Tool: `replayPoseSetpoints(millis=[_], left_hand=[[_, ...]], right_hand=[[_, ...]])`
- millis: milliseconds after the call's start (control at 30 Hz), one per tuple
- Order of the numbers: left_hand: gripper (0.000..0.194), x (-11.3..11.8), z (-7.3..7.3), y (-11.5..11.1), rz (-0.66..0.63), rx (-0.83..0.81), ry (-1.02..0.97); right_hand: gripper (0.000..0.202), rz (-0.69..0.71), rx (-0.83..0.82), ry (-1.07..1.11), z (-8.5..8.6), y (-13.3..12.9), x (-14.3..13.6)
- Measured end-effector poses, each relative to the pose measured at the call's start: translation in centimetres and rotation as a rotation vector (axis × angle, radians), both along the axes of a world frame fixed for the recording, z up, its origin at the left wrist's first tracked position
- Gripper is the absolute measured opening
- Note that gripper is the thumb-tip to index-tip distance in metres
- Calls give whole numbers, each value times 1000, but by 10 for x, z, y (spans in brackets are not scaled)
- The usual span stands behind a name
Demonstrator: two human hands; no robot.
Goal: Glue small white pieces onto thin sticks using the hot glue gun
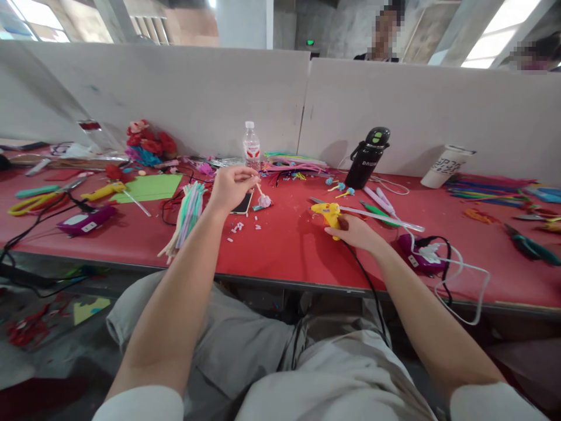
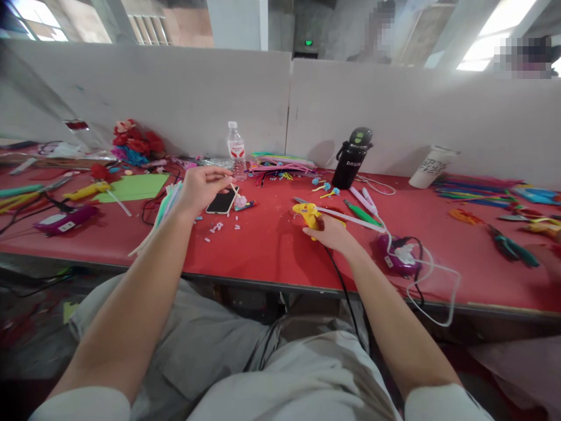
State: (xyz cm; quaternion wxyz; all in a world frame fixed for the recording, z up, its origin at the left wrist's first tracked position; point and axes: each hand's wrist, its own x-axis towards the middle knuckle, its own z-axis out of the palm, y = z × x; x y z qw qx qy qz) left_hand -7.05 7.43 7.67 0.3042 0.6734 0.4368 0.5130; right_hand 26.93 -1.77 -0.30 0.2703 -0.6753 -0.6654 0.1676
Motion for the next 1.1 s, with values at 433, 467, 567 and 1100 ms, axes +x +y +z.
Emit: replayPoseSetpoints(millis=[433,467,567,1100], left_hand=[[15,-4,1,7,64,56,60],[15,-6,2,7,86,75,67],[16,-10,3,8,150,148,86],[13,-14,2,14,173,217,143]], right_hand=[[19,605,28,-39,16,-6,-145],[21,612,38,-42,15,7,-161],[22,518,26,-107,11,40,-205],[20,397,47,-221,0,62,-237]])
